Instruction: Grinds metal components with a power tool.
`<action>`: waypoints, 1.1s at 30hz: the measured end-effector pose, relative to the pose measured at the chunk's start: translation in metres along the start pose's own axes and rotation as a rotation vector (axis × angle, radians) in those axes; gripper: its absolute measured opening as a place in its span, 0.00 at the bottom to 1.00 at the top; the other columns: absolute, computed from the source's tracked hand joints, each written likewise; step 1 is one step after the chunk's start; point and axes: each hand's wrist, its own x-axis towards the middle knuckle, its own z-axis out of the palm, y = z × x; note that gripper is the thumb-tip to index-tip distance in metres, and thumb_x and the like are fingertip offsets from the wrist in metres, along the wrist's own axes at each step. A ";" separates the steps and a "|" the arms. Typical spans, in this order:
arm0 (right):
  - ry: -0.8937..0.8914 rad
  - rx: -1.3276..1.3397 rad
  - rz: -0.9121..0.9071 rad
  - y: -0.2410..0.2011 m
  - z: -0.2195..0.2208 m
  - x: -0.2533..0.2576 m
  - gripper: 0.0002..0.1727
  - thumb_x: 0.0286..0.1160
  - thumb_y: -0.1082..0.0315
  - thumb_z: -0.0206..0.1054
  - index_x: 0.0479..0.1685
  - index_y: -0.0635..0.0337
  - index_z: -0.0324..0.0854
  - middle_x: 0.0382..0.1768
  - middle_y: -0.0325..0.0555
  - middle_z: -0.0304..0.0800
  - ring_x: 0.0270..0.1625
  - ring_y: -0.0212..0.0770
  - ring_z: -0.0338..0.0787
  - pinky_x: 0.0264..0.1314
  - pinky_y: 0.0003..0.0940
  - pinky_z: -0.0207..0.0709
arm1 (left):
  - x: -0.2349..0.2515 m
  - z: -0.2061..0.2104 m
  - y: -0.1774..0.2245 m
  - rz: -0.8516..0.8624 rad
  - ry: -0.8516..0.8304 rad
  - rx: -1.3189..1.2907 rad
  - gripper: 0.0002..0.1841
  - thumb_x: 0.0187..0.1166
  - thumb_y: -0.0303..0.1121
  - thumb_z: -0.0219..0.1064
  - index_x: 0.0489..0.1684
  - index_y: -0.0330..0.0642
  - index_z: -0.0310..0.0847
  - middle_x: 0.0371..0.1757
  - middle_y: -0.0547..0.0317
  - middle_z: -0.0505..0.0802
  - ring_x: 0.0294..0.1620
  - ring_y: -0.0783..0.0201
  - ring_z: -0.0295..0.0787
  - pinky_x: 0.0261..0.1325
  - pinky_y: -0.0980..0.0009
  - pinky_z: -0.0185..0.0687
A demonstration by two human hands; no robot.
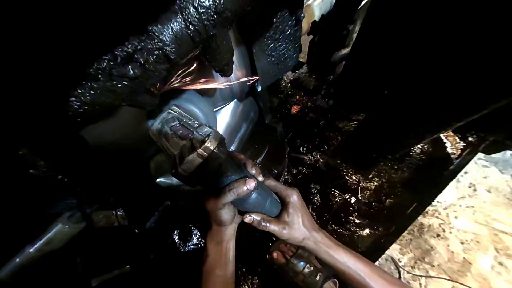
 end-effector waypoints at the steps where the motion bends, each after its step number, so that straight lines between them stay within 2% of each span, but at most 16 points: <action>1: 0.001 0.001 -0.003 0.000 0.001 0.000 0.33 0.58 0.35 0.79 0.58 0.47 0.86 0.40 0.26 0.94 0.43 0.19 0.92 0.47 0.24 0.90 | 0.000 0.000 0.000 -0.002 0.003 -0.005 0.18 0.57 0.33 0.79 0.46 0.41 0.86 0.34 0.56 0.92 0.34 0.63 0.92 0.43 0.66 0.90; 12: -0.027 -0.002 -0.007 0.000 0.007 0.002 0.34 0.58 0.34 0.79 0.58 0.46 0.86 0.39 0.27 0.94 0.42 0.19 0.92 0.46 0.25 0.90 | -0.004 -0.005 0.006 0.032 0.054 0.007 0.19 0.55 0.34 0.82 0.45 0.40 0.86 0.33 0.55 0.92 0.33 0.62 0.92 0.43 0.65 0.91; 22: -0.065 -0.019 0.015 -0.001 0.011 0.002 0.34 0.57 0.33 0.80 0.60 0.44 0.86 0.40 0.27 0.94 0.43 0.20 0.92 0.46 0.27 0.90 | -0.008 -0.012 0.008 0.050 0.034 0.008 0.18 0.58 0.34 0.81 0.46 0.40 0.86 0.34 0.55 0.92 0.35 0.62 0.92 0.45 0.65 0.90; 33: -0.087 -0.051 -0.012 -0.007 0.014 0.007 0.35 0.56 0.35 0.80 0.61 0.44 0.86 0.40 0.27 0.94 0.43 0.18 0.92 0.46 0.25 0.89 | -0.011 -0.016 0.013 0.070 0.076 0.017 0.19 0.57 0.36 0.81 0.46 0.40 0.87 0.34 0.55 0.92 0.35 0.61 0.92 0.45 0.64 0.90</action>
